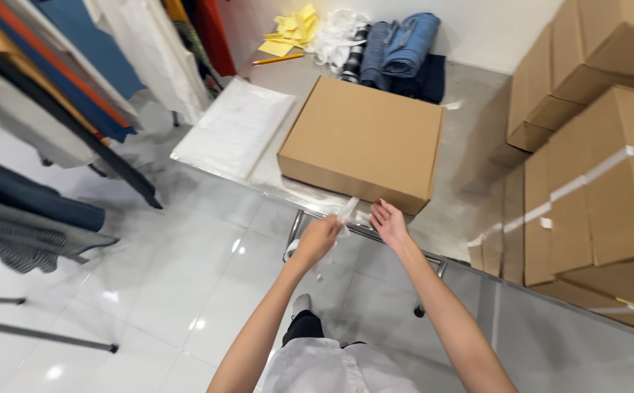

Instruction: Tying ribbons on boxes, opening boxes to inspect contents, and preparing plastic packaging bags.

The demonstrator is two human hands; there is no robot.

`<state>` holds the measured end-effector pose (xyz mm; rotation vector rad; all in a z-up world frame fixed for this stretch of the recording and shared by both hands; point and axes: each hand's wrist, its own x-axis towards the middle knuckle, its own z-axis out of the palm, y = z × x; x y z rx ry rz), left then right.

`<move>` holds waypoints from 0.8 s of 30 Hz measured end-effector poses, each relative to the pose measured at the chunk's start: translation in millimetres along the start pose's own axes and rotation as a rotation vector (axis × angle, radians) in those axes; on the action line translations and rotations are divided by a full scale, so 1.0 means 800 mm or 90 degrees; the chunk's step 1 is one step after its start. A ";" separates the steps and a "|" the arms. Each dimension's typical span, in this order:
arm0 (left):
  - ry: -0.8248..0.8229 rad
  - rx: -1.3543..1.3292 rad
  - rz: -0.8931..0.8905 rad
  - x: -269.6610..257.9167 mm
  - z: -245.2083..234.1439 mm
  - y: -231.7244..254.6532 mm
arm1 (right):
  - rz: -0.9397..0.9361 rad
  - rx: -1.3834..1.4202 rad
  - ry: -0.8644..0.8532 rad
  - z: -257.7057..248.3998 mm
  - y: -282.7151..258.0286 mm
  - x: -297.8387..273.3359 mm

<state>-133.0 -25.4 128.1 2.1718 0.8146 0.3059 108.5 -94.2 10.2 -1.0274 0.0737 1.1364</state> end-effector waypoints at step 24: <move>-0.045 -0.616 -0.409 0.107 0.114 -0.105 | -0.243 -0.449 -0.010 0.042 0.056 -0.090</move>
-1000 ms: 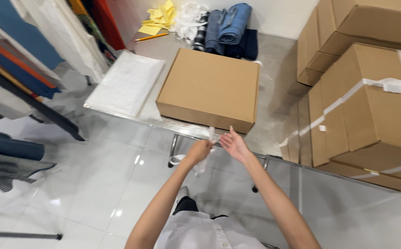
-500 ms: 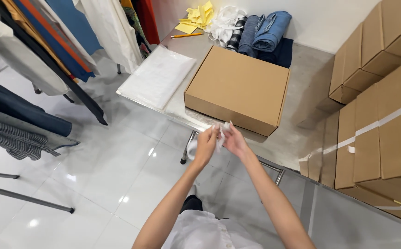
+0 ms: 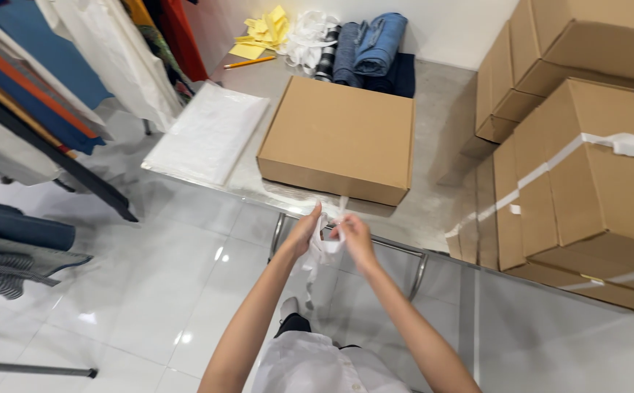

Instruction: Tying ribbons on boxes, opening boxes to inspect contents, and preparing plastic packaging bags.

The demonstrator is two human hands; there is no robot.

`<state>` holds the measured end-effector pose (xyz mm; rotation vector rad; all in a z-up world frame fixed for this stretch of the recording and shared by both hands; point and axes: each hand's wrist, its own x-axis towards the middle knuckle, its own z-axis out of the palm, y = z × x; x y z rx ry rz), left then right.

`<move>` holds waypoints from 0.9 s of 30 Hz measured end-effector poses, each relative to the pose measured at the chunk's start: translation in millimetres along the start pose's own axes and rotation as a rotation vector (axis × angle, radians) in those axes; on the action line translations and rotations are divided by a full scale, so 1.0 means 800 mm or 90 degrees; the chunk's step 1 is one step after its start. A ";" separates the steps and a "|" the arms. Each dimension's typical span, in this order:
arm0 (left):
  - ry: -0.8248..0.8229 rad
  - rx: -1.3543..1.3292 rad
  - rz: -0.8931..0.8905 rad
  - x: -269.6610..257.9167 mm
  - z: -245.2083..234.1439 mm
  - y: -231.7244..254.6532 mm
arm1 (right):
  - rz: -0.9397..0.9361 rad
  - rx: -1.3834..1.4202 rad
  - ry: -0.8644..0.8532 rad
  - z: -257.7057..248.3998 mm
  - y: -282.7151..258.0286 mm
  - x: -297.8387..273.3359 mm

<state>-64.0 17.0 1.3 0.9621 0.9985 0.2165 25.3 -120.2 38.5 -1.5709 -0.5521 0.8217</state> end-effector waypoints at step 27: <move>0.067 -0.126 0.152 -0.097 -0.023 0.034 | -0.135 -0.327 0.031 0.010 0.006 0.013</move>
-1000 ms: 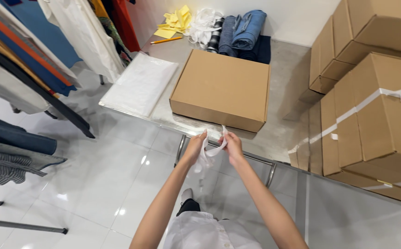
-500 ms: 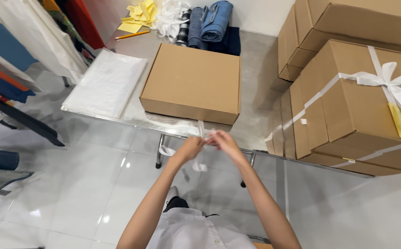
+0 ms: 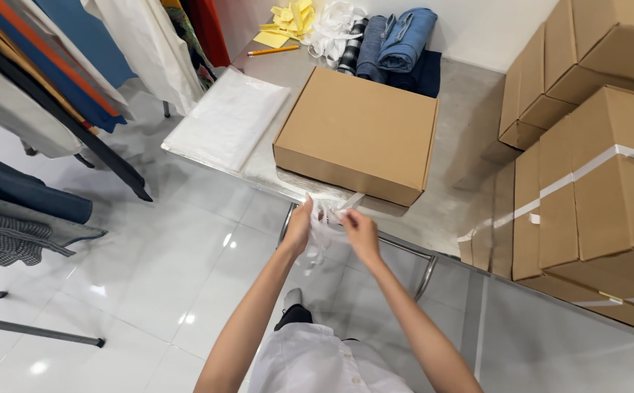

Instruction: Tying ribbons on boxes, opening boxes to inspect contents, and preparing plastic packaging bags.

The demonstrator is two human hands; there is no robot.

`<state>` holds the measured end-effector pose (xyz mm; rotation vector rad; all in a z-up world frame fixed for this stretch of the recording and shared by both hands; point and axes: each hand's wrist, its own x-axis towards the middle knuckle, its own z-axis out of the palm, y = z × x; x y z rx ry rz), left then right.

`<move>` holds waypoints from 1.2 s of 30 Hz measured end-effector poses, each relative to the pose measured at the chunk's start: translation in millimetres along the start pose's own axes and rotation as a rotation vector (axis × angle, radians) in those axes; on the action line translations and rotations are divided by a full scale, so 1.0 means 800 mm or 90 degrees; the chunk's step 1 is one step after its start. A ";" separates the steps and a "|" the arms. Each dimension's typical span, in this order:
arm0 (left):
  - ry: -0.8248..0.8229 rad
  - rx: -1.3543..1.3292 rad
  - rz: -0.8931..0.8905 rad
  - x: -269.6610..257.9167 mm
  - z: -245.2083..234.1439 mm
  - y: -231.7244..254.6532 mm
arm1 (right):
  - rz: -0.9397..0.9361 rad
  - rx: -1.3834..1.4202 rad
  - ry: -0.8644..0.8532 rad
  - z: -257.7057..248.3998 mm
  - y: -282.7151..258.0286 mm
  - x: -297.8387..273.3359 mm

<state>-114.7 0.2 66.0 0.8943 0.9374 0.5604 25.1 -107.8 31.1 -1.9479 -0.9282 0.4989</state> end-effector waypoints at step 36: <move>-0.238 -0.217 -0.289 0.008 0.015 -0.008 | -0.302 -0.040 -0.072 -0.043 -0.097 -0.045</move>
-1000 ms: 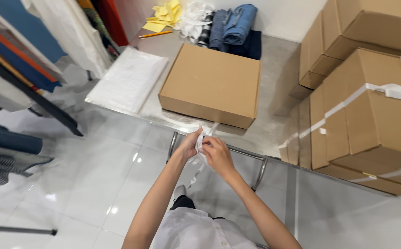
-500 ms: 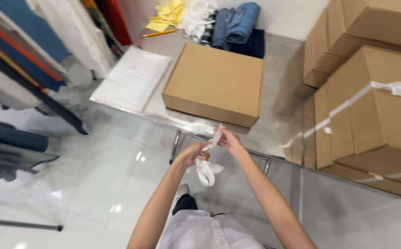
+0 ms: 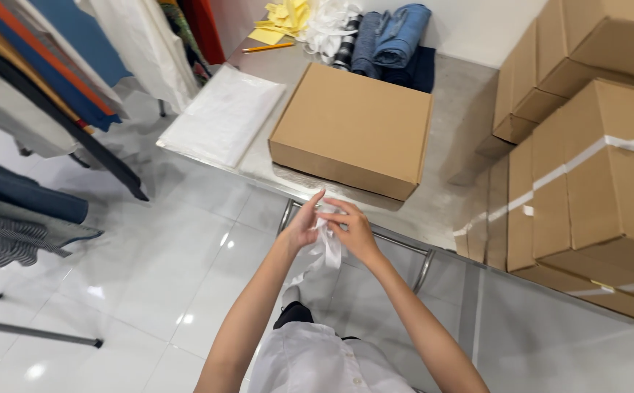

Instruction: Tying ribbons on boxes, opening boxes to inspect contents, and preparing plastic packaging bags.

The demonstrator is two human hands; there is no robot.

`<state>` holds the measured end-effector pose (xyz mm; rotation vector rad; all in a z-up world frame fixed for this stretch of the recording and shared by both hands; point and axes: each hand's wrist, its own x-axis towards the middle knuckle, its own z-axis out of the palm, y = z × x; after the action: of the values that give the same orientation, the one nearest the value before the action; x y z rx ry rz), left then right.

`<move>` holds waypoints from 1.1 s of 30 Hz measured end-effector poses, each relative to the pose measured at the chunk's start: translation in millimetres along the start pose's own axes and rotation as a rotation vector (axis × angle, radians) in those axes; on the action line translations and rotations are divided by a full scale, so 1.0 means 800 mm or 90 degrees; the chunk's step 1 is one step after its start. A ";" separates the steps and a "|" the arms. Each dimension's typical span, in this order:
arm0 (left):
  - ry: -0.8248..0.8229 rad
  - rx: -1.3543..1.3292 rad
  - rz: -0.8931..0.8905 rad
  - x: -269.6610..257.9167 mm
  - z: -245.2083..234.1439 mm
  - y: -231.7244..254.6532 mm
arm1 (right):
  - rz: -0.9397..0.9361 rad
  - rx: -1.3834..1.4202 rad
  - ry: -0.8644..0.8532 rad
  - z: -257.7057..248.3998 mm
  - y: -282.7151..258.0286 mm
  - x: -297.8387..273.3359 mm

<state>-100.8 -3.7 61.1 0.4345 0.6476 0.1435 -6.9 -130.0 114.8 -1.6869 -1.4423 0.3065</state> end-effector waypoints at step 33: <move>0.124 0.326 0.376 -0.215 -0.160 0.217 | 0.224 0.441 -0.274 0.207 -0.140 0.212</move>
<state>-314.5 151.9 140.7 1.1139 0.7307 0.5928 -143.6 89.6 156.4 -1.3150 -1.1170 1.2714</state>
